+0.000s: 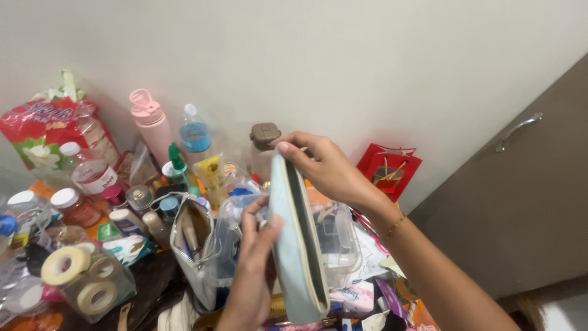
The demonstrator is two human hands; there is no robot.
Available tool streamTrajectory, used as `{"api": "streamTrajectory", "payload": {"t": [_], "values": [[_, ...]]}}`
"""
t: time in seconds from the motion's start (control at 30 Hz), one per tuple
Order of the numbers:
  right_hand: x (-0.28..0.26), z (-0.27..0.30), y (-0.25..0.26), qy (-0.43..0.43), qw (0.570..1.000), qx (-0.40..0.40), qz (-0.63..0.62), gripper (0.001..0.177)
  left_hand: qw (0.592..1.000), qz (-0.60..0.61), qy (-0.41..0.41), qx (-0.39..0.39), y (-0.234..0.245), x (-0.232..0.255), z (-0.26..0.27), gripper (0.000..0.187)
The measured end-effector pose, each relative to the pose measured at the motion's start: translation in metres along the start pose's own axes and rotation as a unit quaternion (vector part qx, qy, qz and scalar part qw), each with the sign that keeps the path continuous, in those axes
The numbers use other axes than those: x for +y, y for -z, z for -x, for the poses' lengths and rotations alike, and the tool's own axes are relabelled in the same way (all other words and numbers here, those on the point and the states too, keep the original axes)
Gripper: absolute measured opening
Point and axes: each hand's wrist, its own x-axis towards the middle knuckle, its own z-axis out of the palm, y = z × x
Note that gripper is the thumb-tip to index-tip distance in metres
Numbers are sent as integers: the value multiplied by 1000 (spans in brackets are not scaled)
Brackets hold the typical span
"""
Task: The person transfers cosmetic items from a light-colored pouch into a clear plastic storage container. They place the container on a shelf inside a cabinet and then return to the table to pick up more items, including a pink tube, to add to the container.
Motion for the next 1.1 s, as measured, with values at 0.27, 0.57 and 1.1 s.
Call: {"api": "streamTrajectory", "payload": {"t": [0.27,0.57,1.1], "values": [[-37,6,-19,-5,991,-57,-119,26,995,73,-11,72,22,10,-26,66],[-55,11,-33,228,968,83,62,10,961,274,5,-17,46,16,-40,45],[-58,27,-41,244,951,151,114,8,987,71,-107,-95,50,50,-23,42]]}}
